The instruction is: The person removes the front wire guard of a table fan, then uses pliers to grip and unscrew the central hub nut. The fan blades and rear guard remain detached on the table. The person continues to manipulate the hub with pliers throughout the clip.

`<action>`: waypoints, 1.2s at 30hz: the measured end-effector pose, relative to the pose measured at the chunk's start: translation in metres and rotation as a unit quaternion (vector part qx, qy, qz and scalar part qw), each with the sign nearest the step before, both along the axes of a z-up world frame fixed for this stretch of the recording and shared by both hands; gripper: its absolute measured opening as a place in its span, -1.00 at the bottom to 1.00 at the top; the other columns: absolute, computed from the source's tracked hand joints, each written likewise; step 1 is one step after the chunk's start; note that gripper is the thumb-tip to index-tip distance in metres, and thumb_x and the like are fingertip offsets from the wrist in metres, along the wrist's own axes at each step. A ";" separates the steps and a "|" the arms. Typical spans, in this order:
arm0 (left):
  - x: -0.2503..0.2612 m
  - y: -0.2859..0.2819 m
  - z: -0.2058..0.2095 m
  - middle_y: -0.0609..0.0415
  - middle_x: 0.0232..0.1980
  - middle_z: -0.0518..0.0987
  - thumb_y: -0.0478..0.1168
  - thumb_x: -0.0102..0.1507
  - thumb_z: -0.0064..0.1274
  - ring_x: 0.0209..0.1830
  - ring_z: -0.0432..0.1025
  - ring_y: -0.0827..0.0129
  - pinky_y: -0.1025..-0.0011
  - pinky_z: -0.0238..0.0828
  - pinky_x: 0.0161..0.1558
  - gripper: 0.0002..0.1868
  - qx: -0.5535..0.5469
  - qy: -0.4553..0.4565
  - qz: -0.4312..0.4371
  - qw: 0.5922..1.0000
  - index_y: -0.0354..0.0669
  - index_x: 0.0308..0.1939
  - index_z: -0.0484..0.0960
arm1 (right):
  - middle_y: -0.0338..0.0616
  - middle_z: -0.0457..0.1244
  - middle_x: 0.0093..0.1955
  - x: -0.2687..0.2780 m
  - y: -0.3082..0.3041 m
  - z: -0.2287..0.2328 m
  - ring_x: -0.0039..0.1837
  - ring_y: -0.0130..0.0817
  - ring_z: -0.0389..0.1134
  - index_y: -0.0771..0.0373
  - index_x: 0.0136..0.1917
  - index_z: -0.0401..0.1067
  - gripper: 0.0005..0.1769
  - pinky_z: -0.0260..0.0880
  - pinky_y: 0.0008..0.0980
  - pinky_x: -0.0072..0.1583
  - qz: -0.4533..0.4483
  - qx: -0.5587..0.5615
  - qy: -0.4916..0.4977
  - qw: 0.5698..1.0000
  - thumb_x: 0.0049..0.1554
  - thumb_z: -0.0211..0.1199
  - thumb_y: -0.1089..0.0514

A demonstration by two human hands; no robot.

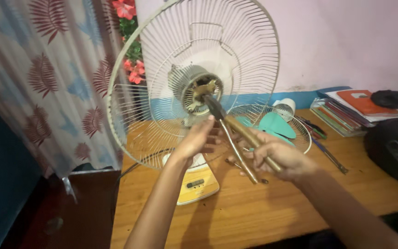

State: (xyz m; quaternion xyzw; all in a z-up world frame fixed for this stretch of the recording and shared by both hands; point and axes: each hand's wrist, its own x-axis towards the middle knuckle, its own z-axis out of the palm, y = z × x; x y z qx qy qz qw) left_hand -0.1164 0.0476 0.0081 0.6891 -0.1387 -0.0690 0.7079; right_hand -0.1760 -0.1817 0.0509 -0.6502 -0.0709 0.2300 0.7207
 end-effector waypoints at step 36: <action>-0.001 -0.004 0.002 -0.01 -0.10 0.70 -0.23 0.31 0.09 -0.20 0.58 0.38 0.43 0.47 -0.24 -0.67 -0.146 -0.035 0.077 0.986 -0.34 0.11 0.60 | 0.10 0.15 0.41 0.037 0.021 0.011 0.23 -0.08 0.36 0.37 0.54 0.09 -0.04 0.59 -0.15 -0.09 0.072 0.124 -0.024 0.989 -0.19 -0.05 0.54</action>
